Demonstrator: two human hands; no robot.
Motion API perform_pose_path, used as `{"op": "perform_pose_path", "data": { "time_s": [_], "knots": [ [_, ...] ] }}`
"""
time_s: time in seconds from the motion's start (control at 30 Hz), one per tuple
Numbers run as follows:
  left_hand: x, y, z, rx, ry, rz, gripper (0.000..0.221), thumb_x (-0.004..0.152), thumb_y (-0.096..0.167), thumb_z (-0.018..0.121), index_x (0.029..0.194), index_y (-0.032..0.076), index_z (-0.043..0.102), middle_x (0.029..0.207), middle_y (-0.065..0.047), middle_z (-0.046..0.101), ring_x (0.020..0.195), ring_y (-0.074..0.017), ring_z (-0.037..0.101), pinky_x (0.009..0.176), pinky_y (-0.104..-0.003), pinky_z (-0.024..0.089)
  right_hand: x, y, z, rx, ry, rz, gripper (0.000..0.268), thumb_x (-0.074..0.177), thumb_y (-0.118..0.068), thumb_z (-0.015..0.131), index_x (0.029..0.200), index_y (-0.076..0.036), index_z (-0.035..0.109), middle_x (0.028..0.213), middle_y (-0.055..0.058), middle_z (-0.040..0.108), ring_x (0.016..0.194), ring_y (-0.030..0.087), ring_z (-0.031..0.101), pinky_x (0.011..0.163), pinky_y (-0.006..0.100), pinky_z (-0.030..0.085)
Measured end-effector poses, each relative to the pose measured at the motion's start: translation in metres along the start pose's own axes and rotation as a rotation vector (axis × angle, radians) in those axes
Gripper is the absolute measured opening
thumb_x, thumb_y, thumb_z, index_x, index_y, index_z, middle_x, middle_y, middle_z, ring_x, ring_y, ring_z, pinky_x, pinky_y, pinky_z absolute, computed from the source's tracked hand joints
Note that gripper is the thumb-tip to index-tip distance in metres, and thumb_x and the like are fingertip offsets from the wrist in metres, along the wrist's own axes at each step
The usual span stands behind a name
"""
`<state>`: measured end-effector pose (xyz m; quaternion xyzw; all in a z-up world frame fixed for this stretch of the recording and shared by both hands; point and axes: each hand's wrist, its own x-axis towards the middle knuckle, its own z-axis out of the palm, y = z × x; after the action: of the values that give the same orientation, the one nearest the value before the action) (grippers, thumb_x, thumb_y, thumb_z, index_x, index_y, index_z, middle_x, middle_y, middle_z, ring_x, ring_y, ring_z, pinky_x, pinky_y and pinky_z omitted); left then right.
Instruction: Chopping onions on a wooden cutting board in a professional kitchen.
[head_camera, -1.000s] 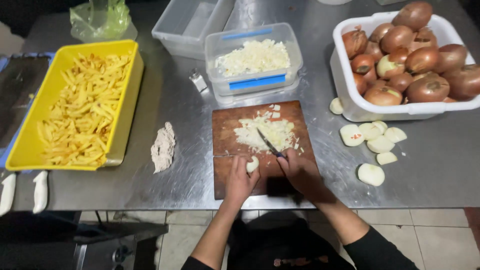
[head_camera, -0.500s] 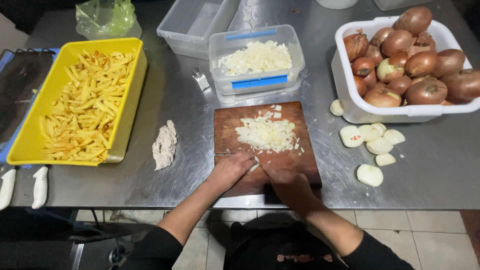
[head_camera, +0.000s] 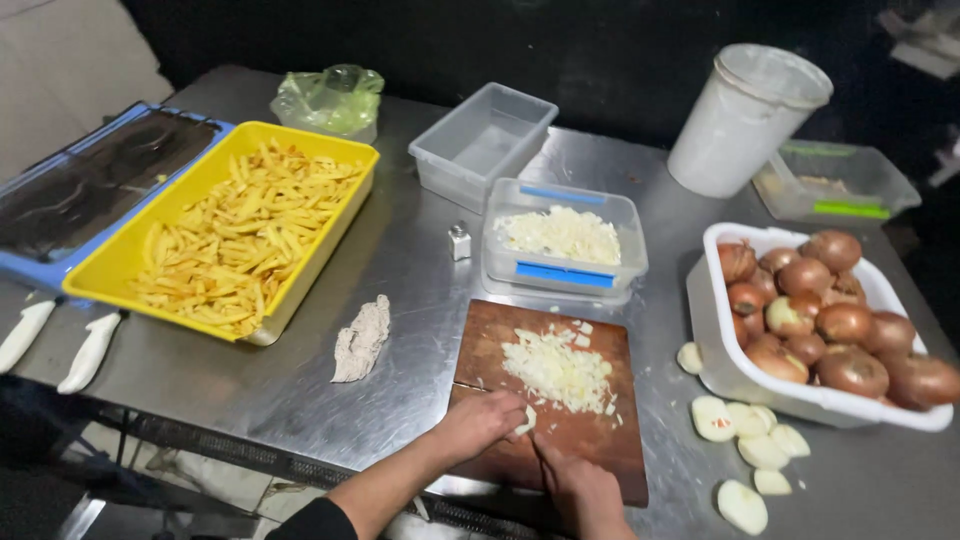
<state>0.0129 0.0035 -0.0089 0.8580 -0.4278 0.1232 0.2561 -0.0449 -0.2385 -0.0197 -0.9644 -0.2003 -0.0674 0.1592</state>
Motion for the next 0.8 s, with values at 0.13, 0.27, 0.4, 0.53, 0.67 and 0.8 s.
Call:
{"op": "perform_pose_path", "data": {
  "time_s": [0.13, 0.27, 0.4, 0.53, 0.67, 0.8],
  "knots": [
    [0.002, -0.006, -0.006, -0.005, 0.040, 0.016, 0.019, 0.082, 0.017, 0.071, 0.095, 0.005, 0.063, 0.109, -0.010, 0.063, 0.107, -0.0310, 0.063, 0.084, -0.043, 0.054, 0.002, 0.020, 0.025, -0.153, -0.212, 0.128, 0.053, 0.093, -0.038, 0.060, 0.143, -0.054, 0.055, 0.080, 0.013, 0.076, 0.072, 0.035, 0.074, 0.067, 0.053, 0.060],
    [0.000, -0.012, 0.004, 0.004, 0.022, 0.084, 0.016, 0.084, 0.018, 0.071, 0.093, 0.007, 0.063, 0.102, -0.008, 0.062, 0.103, -0.0295, 0.063, 0.081, -0.042, 0.054, 0.002, 0.027, 0.014, -0.097, -0.202, 0.134, 0.058, 0.090, -0.038, 0.062, 0.145, -0.052, 0.051, 0.089, 0.015, 0.076, 0.078, 0.037, 0.075, 0.070, 0.054, 0.060],
    [0.001, -0.019, 0.006, -0.023, 0.007, 0.132, 0.017, 0.085, 0.019, 0.071, 0.092, 0.006, 0.062, 0.100, -0.008, 0.061, 0.102, -0.0292, 0.063, 0.080, -0.041, 0.054, -0.003, 0.034, 0.043, -0.112, -0.265, 0.199, 0.057, 0.092, -0.039, 0.059, 0.147, -0.048, 0.047, 0.099, 0.014, 0.077, 0.085, 0.036, 0.076, 0.075, 0.053, 0.060],
    [0.004, -0.015, -0.006, -0.015, -0.028, 0.151, 0.018, 0.085, 0.021, 0.070, 0.092, 0.006, 0.062, 0.099, -0.009, 0.061, 0.101, -0.0299, 0.063, 0.081, -0.042, 0.054, -0.005, 0.010, 0.013, -0.087, -0.239, 0.214, 0.055, 0.092, -0.039, 0.059, 0.146, -0.046, 0.049, 0.092, 0.014, 0.077, 0.084, 0.035, 0.076, 0.074, 0.052, 0.060],
    [0.000, -0.029, 0.001, -0.033, -0.009, 0.195, 0.017, 0.086, 0.018, 0.064, 0.098, 0.006, 0.063, 0.104, -0.012, 0.061, 0.103, -0.0319, 0.062, 0.082, -0.043, 0.053, -0.006, -0.009, 0.008, -0.070, -0.106, 0.191, 0.054, 0.090, -0.036, 0.061, 0.143, -0.043, 0.056, 0.085, 0.013, 0.077, 0.074, 0.036, 0.075, 0.065, 0.052, 0.060],
    [-0.002, -0.028, 0.003, -0.151, 0.051, 0.200, 0.016, 0.091, 0.015, 0.060, 0.103, 0.005, 0.063, 0.108, -0.012, 0.063, 0.105, -0.0310, 0.062, 0.086, -0.041, 0.054, 0.004, -0.040, -0.040, -0.091, -0.115, 0.161, 0.049, 0.092, -0.031, 0.060, 0.141, -0.036, 0.058, 0.080, 0.012, 0.075, 0.067, 0.036, 0.072, 0.058, 0.052, 0.057]
  ]
}}
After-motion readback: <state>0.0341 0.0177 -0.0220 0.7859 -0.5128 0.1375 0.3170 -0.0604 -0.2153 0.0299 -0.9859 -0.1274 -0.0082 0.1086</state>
